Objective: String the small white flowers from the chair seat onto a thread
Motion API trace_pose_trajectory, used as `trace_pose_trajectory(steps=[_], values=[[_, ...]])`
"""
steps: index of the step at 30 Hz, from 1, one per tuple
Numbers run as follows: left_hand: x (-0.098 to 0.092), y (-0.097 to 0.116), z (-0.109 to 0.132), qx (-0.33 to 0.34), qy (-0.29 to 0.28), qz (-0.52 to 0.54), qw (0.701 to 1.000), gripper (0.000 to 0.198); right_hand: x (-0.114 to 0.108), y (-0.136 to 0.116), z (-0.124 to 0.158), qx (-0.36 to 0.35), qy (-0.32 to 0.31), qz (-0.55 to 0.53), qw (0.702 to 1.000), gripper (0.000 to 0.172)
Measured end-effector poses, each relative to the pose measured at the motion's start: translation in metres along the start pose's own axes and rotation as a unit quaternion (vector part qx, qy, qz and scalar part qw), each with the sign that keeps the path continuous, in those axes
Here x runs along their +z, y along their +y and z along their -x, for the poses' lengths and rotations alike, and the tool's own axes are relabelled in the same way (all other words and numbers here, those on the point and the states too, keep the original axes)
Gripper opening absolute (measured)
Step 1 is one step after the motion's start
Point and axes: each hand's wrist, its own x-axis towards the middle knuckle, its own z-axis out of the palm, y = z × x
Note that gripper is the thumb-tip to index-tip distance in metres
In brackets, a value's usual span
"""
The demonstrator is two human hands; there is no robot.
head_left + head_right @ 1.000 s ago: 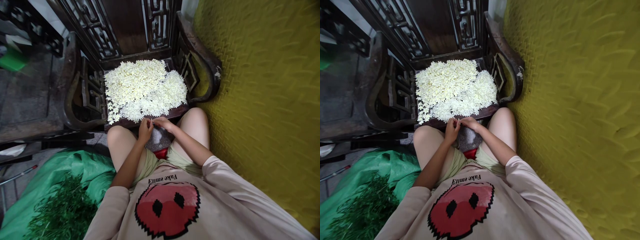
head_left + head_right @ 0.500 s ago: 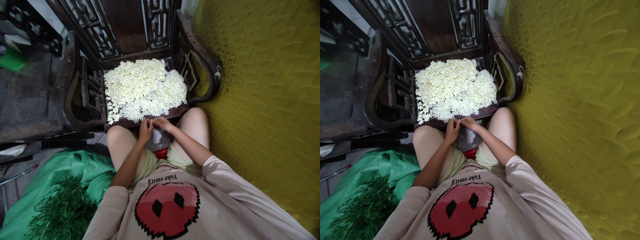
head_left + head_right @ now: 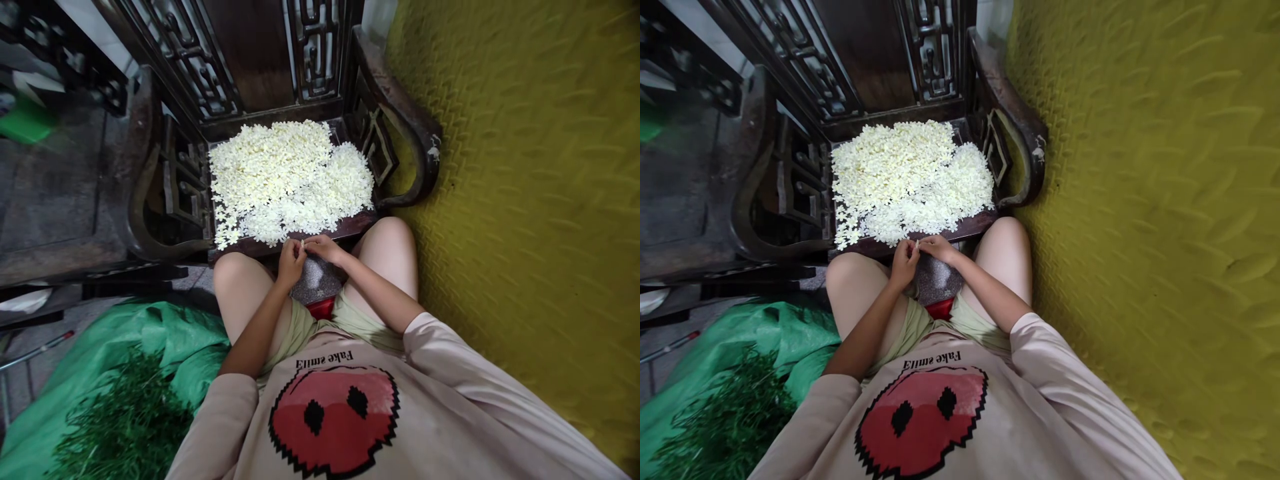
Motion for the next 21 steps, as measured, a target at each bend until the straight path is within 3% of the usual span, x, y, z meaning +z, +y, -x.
trace_pose_trajectory(steps=[9,21], values=[[0.0009,0.0047,0.0015,0.000,0.007,-0.010,1.000,0.013,-0.0013,-0.0027,0.0026,-0.016,-0.005,0.012,1.000,0.029],[-0.0012,0.0022,0.0015,0.009,0.018,-0.040,0.999,0.013,0.0031,-0.0063,0.0073,-0.067,-0.082,0.008,0.994,0.044]])
